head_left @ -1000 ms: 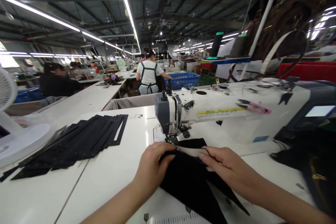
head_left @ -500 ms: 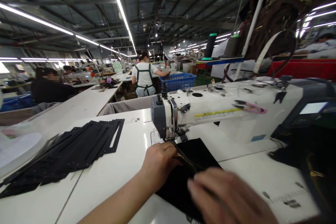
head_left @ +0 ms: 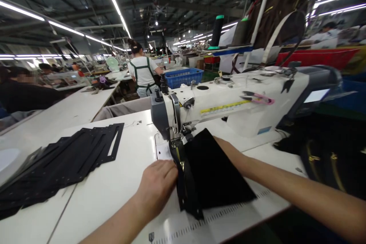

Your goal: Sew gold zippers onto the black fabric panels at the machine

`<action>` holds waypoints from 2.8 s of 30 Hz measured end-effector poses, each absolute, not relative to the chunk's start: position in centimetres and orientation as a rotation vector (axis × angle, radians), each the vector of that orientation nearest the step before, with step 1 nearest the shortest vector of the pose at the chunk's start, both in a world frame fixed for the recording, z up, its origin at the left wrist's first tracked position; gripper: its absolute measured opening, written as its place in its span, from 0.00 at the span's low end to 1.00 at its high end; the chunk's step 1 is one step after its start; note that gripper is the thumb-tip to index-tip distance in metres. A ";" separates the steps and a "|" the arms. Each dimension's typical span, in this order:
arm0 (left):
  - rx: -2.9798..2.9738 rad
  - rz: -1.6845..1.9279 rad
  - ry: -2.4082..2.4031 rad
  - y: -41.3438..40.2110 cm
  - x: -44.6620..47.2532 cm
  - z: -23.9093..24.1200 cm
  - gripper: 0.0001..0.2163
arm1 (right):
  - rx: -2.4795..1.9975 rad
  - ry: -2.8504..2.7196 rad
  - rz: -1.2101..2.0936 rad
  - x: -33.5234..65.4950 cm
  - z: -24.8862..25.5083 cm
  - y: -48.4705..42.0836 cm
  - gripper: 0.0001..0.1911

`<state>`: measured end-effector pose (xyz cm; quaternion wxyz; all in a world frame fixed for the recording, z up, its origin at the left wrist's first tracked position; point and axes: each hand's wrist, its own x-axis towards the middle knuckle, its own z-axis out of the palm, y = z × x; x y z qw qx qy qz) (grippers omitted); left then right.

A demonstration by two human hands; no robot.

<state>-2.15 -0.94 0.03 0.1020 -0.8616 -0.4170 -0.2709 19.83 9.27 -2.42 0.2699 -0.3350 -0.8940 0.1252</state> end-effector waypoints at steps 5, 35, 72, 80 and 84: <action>-2.794 -0.675 -1.441 -2.2 -2.1 0.1 0.10 | -0.916 -2.201 0.653 20.8 -3.3 10.8 0.19; -2.410 -0.548 -1.636 1.1 -0.7 -1.7 0.09 | -1.346 -2.427 -0.143 18.8 -2.7 13.3 0.07; -2.541 -0.645 -1.377 2.6 -2.1 -2.6 0.11 | -0.453 -2.560 0.145 15.5 -4.4 10.2 0.17; -2.491 -0.571 -1.508 2.7 -2.1 -2.6 0.11 | -0.455 -2.525 0.276 15.5 -3.6 9.8 0.15; -2.521 -0.613 -1.424 1.3 -2.0 -2.6 0.12 | -0.510 -2.510 0.350 16.2 -2.4 7.0 0.12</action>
